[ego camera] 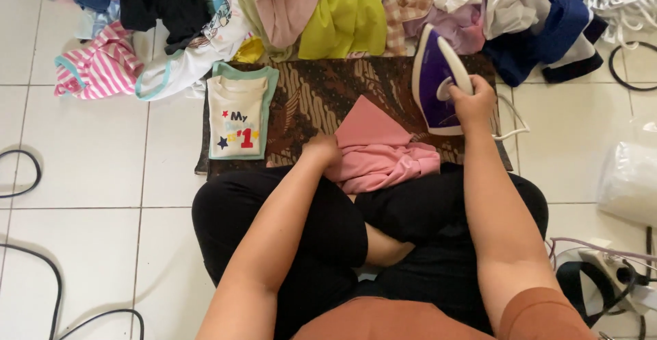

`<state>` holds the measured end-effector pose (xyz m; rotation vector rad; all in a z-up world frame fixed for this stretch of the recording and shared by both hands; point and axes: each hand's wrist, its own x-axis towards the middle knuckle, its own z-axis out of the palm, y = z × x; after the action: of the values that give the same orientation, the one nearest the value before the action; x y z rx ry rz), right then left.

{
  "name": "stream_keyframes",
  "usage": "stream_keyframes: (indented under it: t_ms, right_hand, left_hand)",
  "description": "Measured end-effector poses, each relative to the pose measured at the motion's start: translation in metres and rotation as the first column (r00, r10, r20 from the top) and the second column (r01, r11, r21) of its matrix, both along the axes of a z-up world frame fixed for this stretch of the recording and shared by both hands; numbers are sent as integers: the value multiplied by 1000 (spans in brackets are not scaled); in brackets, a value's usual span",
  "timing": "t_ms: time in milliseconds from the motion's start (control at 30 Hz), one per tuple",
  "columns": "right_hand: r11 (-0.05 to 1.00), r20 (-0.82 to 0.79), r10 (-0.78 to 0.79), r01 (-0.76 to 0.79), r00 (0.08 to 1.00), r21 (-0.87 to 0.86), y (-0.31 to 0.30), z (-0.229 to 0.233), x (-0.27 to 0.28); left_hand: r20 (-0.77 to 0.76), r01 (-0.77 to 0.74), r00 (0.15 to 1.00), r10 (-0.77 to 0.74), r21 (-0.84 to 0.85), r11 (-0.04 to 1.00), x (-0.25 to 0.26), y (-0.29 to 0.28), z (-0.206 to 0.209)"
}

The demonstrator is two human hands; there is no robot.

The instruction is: A person sitting on the floor irons a pink baby shirt on a small board and then folds it.

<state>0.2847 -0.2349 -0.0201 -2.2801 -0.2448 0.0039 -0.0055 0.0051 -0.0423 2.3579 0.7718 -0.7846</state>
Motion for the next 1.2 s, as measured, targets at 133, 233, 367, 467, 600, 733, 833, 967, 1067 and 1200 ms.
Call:
stream_keyframes:
  t_ms: [133, 233, 367, 467, 600, 733, 833, 967, 1067, 1200]
  right_hand:
    - [977, 91, -167, 152, 982, 146, 4, -8, 18]
    - [909, 15, -235, 215, 972, 358, 17, 7, 6]
    - [848, 8, -283, 246, 959, 469, 31, 22, -10]
    - [855, -55, -287, 282, 956, 436, 25, -12, -2]
    - [812, -193, -415, 457, 889, 362, 27, -15, -10]
    - [757, -257, -528, 586, 810, 289, 23, -24, -17]
    - [727, -389, -516, 631, 763, 271, 19, -16, -24]
    - [656, -795, -328, 729, 510, 197, -4, -57, -8]
    - [667, -936, -155, 733, 315, 136, -12, -52, -1]
    - [889, -950, 143, 385, 278, 247, 12, -2, -32]
  left_hand:
    - [45, -21, 999, 21, -12, 1000, 10, 0, 15]
    - [157, 57, 986, -48, -50, 997, 15, -7, 39]
    - [228, 133, 966, -124, -25, 991, 15, -8, 27]
    - [182, 139, 975, -131, -31, 990, 15, -8, 27]
    - [105, 138, 985, -133, -33, 990, 17, -9, 21]
    - [125, 130, 984, -129, -3, 992, 18, -4, -13]
    - [153, 150, 977, -150, 7, 989, 19, -1, -46]
    - [361, 2, 932, -31, 80, 997, 13, 7, 19]
    - [506, -284, 842, 188, 120, 951, 0, 28, 67]
    - [346, -530, 826, 444, 210, 822, -21, 70, 12]
